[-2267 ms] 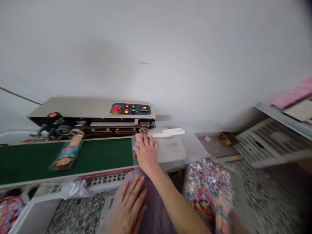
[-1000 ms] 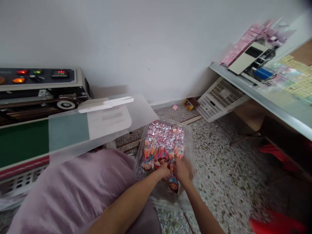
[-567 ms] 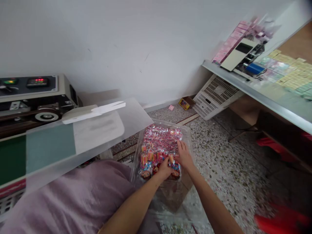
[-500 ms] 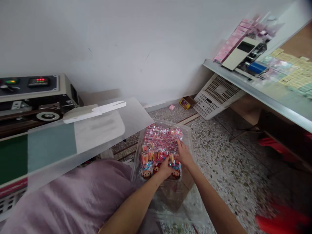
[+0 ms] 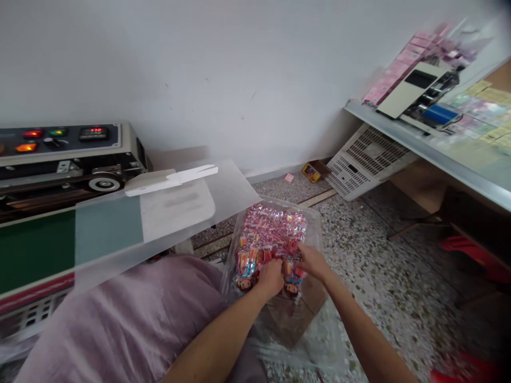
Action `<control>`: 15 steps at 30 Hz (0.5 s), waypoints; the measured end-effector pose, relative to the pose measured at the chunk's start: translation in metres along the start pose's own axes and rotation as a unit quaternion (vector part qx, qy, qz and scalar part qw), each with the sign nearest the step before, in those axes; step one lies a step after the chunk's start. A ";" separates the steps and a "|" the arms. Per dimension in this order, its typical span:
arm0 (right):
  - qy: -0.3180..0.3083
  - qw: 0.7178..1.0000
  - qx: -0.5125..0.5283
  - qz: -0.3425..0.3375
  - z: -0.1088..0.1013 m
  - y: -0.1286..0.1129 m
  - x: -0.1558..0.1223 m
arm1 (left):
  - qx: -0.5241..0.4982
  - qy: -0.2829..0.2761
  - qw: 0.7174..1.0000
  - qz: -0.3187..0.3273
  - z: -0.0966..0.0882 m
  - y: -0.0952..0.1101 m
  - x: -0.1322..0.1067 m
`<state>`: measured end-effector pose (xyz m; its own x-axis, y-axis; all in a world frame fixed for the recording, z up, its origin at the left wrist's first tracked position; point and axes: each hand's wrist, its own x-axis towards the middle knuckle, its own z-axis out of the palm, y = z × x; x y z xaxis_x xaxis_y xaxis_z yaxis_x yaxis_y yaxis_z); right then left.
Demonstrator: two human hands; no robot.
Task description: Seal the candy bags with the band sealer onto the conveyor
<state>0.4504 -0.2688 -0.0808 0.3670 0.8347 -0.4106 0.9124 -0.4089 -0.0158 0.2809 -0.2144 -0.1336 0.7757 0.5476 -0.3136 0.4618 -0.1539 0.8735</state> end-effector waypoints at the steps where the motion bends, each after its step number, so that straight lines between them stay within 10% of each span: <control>1: -0.010 1.000 0.007 -0.003 0.001 0.002 -0.001 | 0.047 0.030 0.998 0.005 -0.008 0.004 -0.001; 7: -0.029 0.998 0.028 -0.053 0.005 0.003 -0.004 | 0.240 0.161 0.957 0.020 -0.046 0.015 0.001; 15: -0.002 0.995 0.034 -0.090 0.009 -0.001 -0.024 | 0.330 0.129 0.931 0.091 -0.047 0.010 -0.005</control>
<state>0.4388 -0.2920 -0.0793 0.1986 0.8954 -0.3984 0.9486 -0.2779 -0.1516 0.2614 -0.1801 -0.1063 0.7767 0.6298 -0.0078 0.5624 -0.6880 0.4586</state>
